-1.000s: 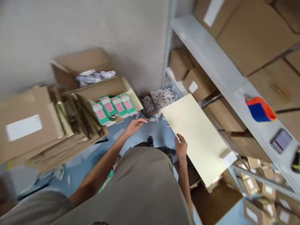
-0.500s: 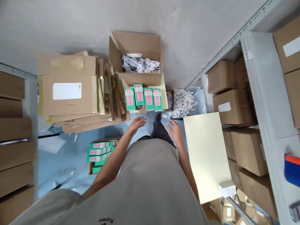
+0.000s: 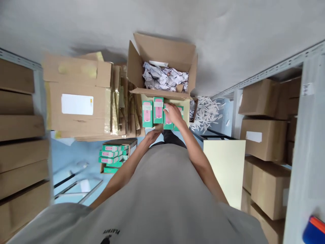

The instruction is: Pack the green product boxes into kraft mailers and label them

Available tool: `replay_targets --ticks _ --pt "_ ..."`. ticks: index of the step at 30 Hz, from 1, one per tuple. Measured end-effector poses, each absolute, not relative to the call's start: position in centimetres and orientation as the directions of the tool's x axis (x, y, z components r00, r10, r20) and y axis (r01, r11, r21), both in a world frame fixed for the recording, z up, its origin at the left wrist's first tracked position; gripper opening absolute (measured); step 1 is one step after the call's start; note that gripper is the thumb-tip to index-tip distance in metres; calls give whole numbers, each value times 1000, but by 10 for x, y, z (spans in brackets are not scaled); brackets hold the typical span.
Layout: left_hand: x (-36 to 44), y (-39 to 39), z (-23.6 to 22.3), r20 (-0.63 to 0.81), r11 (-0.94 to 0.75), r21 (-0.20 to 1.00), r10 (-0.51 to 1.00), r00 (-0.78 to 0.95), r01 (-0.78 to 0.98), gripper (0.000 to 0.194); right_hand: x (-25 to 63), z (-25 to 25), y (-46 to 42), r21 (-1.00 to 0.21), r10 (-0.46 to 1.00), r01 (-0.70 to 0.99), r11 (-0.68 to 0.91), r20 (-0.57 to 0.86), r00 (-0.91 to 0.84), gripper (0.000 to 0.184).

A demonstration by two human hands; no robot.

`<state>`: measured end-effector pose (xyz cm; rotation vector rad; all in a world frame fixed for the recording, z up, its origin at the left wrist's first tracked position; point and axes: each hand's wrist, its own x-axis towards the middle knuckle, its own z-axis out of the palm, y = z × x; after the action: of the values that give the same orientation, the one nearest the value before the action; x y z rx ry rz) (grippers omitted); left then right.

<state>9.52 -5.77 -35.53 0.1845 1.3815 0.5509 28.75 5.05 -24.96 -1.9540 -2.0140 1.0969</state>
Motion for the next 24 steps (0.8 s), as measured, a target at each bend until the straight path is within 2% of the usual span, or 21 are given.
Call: replay_targets --ticks 4,8,16,24 --pt "97 -58 -349 -909 839 379 417 15 -391 18 260 -283 98 -523 859 852 5 -434 -272 56" --pt "100 -53 -345 -918 805 342 396 11 -484 14 242 -306 106 -455 850 890 13 -463 -249 59" --pt "94 -50 -352 -946 796 226 318 69 -562 17 236 -315 103 -418 846 908 19 -477 -238 60" --pt "77 -72 -357 -947 792 77 248 203 -605 53 231 -309 86 -370 840 927 63 -482 -249 55"
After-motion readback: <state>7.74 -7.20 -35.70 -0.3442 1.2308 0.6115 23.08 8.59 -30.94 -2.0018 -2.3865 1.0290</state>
